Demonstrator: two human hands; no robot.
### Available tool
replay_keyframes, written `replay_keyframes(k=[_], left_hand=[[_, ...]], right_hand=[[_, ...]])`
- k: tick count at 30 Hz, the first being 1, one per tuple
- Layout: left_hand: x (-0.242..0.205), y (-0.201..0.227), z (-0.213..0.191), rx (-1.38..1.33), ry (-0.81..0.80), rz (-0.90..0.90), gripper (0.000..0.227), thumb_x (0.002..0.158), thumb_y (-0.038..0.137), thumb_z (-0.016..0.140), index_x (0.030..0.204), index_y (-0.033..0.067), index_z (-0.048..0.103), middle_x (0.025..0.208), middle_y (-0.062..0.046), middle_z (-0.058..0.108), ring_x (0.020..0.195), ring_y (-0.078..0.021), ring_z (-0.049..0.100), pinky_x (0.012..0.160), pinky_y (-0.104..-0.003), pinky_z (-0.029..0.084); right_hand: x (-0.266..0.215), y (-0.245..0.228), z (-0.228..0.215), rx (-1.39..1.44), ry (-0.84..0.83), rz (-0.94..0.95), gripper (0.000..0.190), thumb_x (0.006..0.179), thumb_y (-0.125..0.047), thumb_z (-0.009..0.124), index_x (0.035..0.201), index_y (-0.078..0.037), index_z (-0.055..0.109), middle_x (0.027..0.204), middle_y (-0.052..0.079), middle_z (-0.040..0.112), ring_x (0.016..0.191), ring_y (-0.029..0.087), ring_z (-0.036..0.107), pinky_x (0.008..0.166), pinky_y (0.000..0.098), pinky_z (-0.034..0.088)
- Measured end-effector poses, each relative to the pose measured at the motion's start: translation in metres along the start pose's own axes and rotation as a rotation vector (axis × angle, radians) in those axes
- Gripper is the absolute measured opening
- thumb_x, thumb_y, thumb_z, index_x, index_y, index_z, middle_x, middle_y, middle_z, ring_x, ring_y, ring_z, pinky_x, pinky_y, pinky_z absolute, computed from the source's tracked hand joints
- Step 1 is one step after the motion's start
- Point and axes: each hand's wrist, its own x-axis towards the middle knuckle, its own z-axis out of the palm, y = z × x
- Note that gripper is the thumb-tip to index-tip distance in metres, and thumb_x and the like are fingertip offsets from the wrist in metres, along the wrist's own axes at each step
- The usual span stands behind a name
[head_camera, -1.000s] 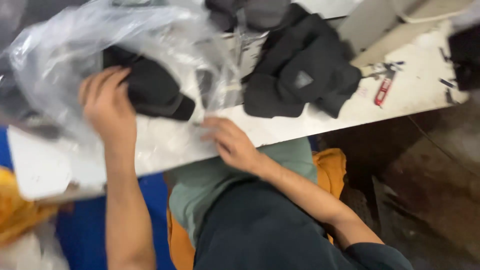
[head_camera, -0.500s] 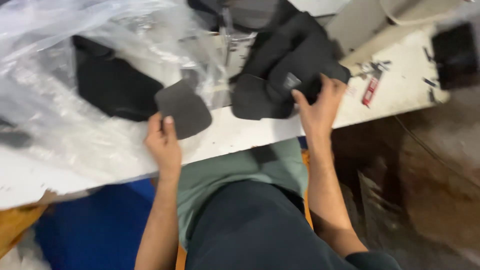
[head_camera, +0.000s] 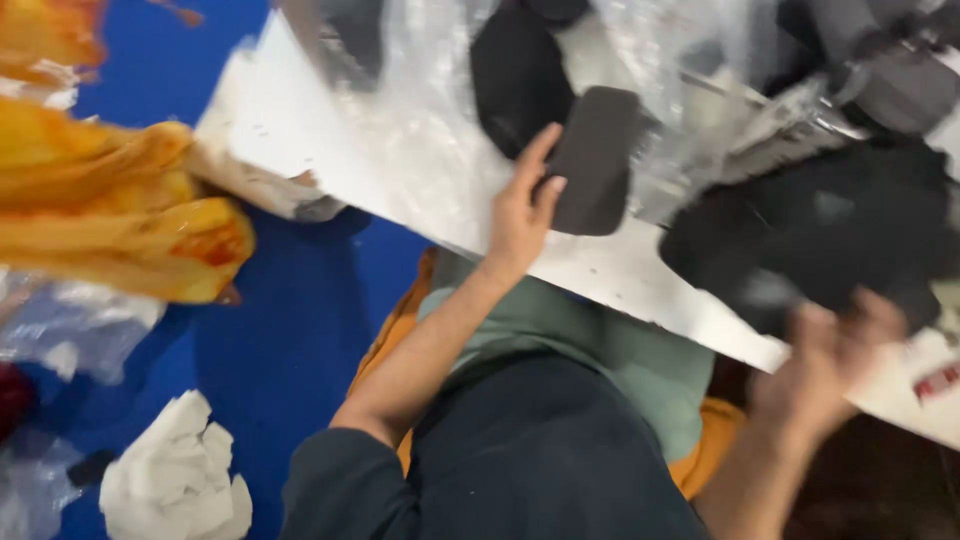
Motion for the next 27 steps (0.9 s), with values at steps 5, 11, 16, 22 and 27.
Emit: replay_keyframes(k=[5, 11, 16, 22, 27], left_hand=[[-0.006, 0.017, -0.015, 0.040, -0.107, -0.020, 0.019, 0.107, 0.001, 0.057, 0.121, 0.0015, 0.070, 0.118, -0.010, 0.072, 0.107, -0.0169, 0.068, 0.094, -0.029, 0.053], [-0.017, 0.058, 0.001, -0.047, -0.373, -0.115, 0.027, 0.091, -0.001, 0.073, 0.118, 0.0004, 0.069, 0.114, -0.010, 0.064, 0.098, -0.0168, 0.062, 0.083, -0.027, 0.049], [-0.040, 0.022, 0.044, 0.038, -0.462, -0.145, 0.036, 0.083, 0.000, 0.080, 0.117, 0.0040, 0.070, 0.113, -0.013, 0.064, 0.097, -0.0256, 0.064, 0.081, -0.032, 0.052], [-0.046, 0.014, 0.053, 0.234, -0.435, -0.014, 0.031, 0.084, -0.001, 0.078, 0.113, 0.0082, 0.072, 0.105, -0.013, 0.067, 0.098, -0.0329, 0.068, 0.084, -0.038, 0.054], [-0.035, 0.034, 0.041, 0.286, -0.463, 0.060, 0.037, 0.082, 0.001, 0.079, 0.118, 0.0064, 0.071, 0.111, -0.016, 0.065, 0.100, -0.0358, 0.066, 0.084, -0.039, 0.054]], right_hand=[[-0.024, 0.027, 0.067, -0.198, -0.261, 0.373, 0.058, 0.095, -0.003, 0.069, 0.150, -0.009, 0.051, 0.141, 0.006, 0.053, 0.125, 0.012, 0.052, 0.104, 0.0264, 0.047], [-0.022, 0.037, 0.078, -0.202, -0.347, 0.525, 0.045, 0.098, 0.000, 0.065, 0.142, -0.001, 0.056, 0.107, 0.008, 0.066, 0.093, 0.012, 0.061, 0.079, 0.0235, 0.050], [-0.015, 0.044, 0.074, -0.042, -0.432, 0.508, 0.036, 0.101, 0.000, 0.053, 0.137, 0.001, 0.056, 0.118, 0.003, 0.070, 0.107, 0.009, 0.066, 0.091, 0.0222, 0.054], [-0.014, 0.037, 0.076, 0.023, -0.399, 0.589, 0.036, 0.103, -0.010, 0.050, 0.137, 0.000, 0.059, 0.115, 0.003, 0.068, 0.102, 0.009, 0.065, 0.088, 0.0244, 0.055], [-0.015, 0.039, 0.081, -0.274, -0.436, 0.404, 0.030, 0.105, -0.011, 0.057, 0.132, 0.001, 0.062, 0.099, 0.002, 0.071, 0.089, 0.006, 0.061, 0.080, 0.0216, 0.051]])
